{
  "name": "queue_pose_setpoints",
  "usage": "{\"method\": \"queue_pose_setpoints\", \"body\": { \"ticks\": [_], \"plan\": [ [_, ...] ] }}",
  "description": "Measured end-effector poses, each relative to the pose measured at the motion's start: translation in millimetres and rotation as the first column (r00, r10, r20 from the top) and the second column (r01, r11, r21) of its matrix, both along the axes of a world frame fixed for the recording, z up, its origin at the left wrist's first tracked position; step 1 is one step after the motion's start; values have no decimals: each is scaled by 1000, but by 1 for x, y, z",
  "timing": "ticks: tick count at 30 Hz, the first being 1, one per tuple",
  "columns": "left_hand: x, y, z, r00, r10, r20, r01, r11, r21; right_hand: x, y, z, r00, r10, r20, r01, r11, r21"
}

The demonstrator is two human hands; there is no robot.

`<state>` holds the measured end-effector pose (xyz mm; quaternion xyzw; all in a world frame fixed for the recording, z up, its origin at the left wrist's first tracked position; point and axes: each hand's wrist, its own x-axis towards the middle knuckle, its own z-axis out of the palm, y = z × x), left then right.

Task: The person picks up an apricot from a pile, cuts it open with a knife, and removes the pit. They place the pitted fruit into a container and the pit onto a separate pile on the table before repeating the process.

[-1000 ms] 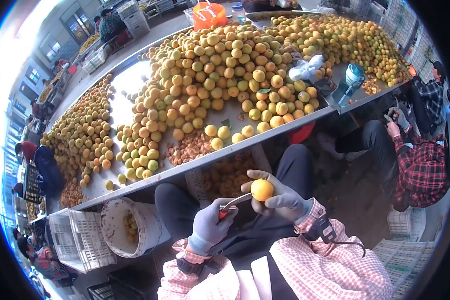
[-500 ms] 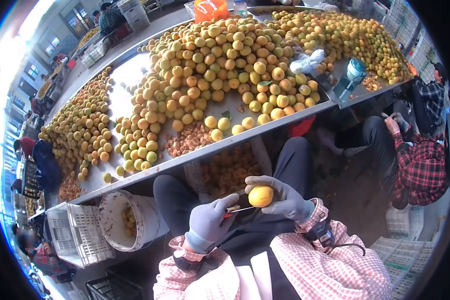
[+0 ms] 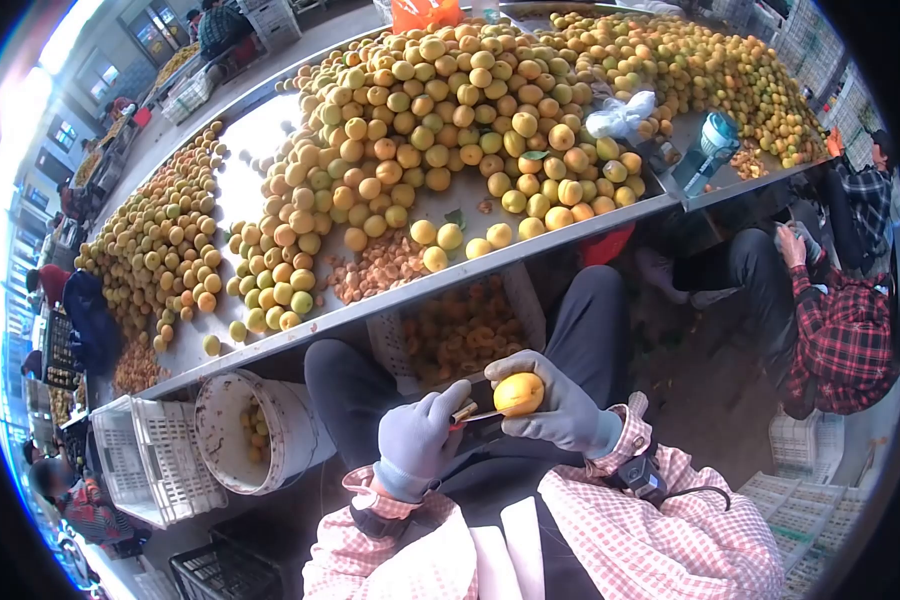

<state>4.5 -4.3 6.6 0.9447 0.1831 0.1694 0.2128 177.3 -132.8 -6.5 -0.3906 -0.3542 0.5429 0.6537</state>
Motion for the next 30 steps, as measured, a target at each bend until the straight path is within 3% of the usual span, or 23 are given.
{"method": "queue_pose_setpoints", "body": {
  "ticks": [7, 10, 13, 16, 18, 19, 22, 23, 25, 27, 28, 29, 30],
  "plan": [
    [0, -2, -11, 998, 38, 52, -38, 999, 2, -4, 1, -2, 999, -38, -11, 37, 997, -64],
    [1, -6, -7, 995, 100, -14, -100, 995, -23, -5, 3, 1, 992, -56, -113, 42, 991, -124],
    [1, -7, -10, 996, 90, -4, -90, 995, -34, -3, 4, 3, 999, -47, 0, 46, 993, -111],
    [2, -7, -10, 996, 91, -15, -91, 995, -28, -6, 7, 10, 994, -61, -94, 48, 990, -131],
    [1, -8, -12, 997, 76, 2, -75, 996, -45, -6, 10, 14, 996, -50, 73, 53, 998, -40],
    [3, -7, -11, 997, 76, 2, -75, 996, -44, -6, 11, 13, 996, -50, 72, 53, 998, -39],
    [12, -1, -10, 988, 124, -95, -124, 992, 13, -3, 15, 3, 928, -173, -331, 55, 940, -337],
    [16, 3, -17, 972, 163, -168, -154, 986, 67, -4, 19, -3, 929, -167, -332, 49, 941, -336],
    [22, 7, -18, 950, 211, -228, -186, 974, 127, -2, 30, -9, 933, -289, -216, 220, 929, -297],
    [21, 5, -14, 955, 237, -177, -224, 970, 90, -3, 28, -6, 944, -289, -162, 231, 925, -302],
    [21, 4, -14, 955, 239, -178, -226, 970, 89, -4, 28, -6, 948, -312, -55, 288, 922, -259],
    [20, 4, -14, 963, 217, -159, -216, 976, 27, -4, 28, -6, 940, -337, 52, 340, 917, -207],
    [21, 3, -14, 970, 199, -138, -205, 978, -35, -4, 27, -6, 941, -333, 54, 337, 919, -205]
  ]
}}
